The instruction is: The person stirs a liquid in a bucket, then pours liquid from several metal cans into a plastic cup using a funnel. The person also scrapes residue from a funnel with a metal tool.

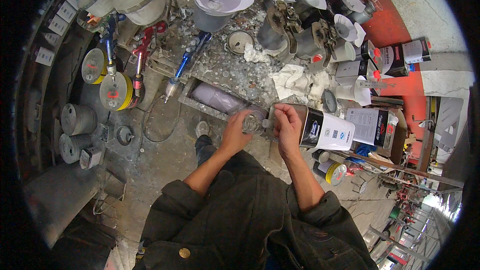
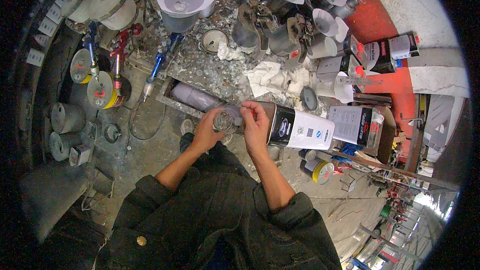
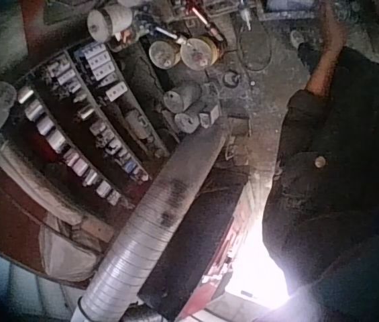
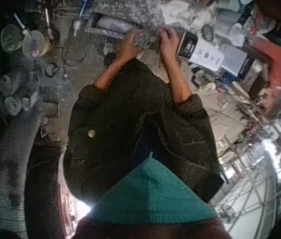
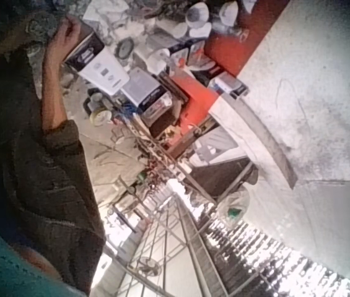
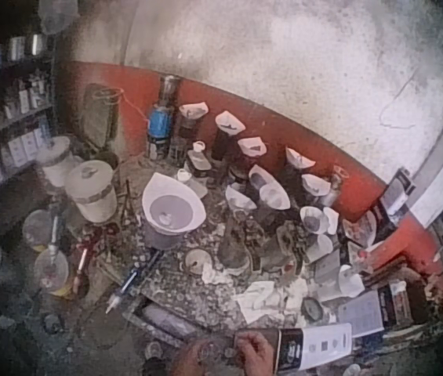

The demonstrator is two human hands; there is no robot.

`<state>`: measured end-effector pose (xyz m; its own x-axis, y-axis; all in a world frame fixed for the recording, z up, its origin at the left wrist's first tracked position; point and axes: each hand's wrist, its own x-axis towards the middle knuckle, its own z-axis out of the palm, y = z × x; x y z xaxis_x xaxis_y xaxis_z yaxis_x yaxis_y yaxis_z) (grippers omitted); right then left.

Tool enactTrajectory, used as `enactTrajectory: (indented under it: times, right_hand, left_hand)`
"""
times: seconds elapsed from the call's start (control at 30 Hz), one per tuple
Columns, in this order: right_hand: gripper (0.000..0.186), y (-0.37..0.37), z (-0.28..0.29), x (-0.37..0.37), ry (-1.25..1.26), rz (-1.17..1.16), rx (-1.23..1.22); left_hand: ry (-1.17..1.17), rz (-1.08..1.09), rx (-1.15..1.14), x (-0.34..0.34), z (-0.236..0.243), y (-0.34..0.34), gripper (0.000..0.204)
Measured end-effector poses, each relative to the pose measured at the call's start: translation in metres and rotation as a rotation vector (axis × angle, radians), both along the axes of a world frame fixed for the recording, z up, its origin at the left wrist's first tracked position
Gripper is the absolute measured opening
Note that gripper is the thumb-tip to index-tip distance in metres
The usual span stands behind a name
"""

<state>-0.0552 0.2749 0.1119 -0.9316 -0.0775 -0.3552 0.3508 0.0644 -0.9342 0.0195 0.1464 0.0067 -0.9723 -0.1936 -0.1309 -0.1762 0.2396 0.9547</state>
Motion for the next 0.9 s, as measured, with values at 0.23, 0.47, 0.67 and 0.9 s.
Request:
enactTrajectory:
  times: [0.23,0.47,0.67,0.9]
  right_hand:
    - [0.015,0.001,0.001,-0.001,0.005,0.009,0.025]
    - [0.014,0.001,0.008,-0.003,-0.002,0.006,0.027]
    - [0.015,0.009,0.028,-0.004,-0.078,-0.047,-0.075]
    - [0.014,0.024,0.069,-0.010,-0.117,-0.128,-0.150]
  left_hand:
    - [-0.044,-0.047,-0.011,-0.001,0.004,-0.002,0.073]
    - [-0.010,-0.037,0.021,-0.003,-0.001,0.000,0.072]
    - [0.005,-0.056,0.066,-0.009,0.008,0.000,0.073]
    - [0.035,-0.112,0.221,-0.019,0.014,0.007,0.075]
